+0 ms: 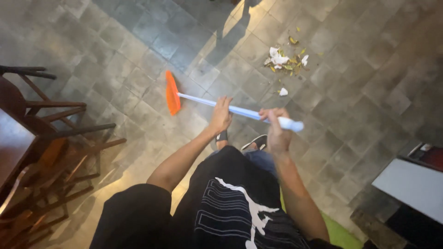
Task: Sweep broken debris and trash from a tile floor into a pile using a broom.
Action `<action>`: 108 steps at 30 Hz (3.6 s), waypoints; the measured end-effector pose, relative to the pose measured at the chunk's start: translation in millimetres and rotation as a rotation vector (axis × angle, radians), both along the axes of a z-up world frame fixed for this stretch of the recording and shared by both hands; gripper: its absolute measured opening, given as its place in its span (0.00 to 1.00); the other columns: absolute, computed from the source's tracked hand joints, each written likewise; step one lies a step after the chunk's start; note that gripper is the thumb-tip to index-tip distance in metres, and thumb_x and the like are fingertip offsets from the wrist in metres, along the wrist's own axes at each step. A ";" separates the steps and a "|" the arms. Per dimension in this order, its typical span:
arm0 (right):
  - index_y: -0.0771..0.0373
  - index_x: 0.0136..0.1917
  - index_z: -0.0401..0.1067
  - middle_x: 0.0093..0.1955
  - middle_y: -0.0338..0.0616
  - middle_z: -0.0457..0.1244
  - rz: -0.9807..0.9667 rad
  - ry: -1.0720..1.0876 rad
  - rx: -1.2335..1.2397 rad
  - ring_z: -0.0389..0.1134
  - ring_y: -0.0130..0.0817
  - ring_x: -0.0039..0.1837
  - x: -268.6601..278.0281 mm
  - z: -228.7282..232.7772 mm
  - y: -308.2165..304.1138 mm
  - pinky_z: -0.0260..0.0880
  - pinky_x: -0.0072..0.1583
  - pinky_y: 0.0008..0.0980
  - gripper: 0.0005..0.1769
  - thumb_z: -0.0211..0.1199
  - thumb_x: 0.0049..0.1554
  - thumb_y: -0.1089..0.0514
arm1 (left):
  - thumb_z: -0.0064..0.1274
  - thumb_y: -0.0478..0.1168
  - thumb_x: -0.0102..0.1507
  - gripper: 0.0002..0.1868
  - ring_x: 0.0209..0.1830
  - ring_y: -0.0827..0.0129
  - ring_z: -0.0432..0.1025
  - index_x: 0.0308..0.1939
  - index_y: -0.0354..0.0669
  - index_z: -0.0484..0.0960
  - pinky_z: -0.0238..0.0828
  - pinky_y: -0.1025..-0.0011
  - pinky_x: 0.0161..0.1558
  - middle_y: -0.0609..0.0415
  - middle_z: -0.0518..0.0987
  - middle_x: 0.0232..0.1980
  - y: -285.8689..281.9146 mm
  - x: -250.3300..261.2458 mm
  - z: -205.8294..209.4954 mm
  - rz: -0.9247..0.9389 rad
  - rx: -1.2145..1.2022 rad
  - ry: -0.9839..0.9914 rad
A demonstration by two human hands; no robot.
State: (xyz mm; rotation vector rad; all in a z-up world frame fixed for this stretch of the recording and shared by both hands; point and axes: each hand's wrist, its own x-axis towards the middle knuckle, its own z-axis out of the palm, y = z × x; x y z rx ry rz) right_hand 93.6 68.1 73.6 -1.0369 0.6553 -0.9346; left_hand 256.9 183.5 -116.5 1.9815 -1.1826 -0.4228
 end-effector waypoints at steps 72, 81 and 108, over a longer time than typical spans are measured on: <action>0.69 0.51 0.73 0.56 0.51 0.69 0.850 0.285 -0.313 0.64 0.50 0.76 488.3 91.6 -79.6 0.66 0.71 0.40 0.09 0.53 0.69 0.62 | 0.53 0.30 0.65 0.18 0.68 0.41 0.64 0.58 0.46 0.76 0.62 0.52 0.68 0.39 0.72 0.65 -18.1 453.1 66.5 0.559 -0.077 -0.042; 0.67 0.51 0.73 0.59 0.49 0.69 0.749 0.206 -0.253 0.64 0.48 0.74 603.4 48.8 19.0 0.66 0.68 0.38 0.10 0.52 0.68 0.61 | 0.49 0.25 0.61 0.24 0.72 0.34 0.57 0.60 0.47 0.79 0.59 0.50 0.68 0.35 0.66 0.71 78.5 590.6 33.2 0.659 0.085 -0.077; 0.70 0.51 0.73 0.52 0.52 0.70 0.443 0.534 -0.457 0.69 0.56 0.69 501.0 174.0 -41.6 0.69 0.63 0.41 0.05 0.58 0.63 0.66 | 0.55 0.30 0.62 0.13 0.65 0.45 0.67 0.50 0.47 0.78 0.54 0.49 0.77 0.43 0.73 0.60 -63.7 529.4 75.9 0.072 -0.080 0.134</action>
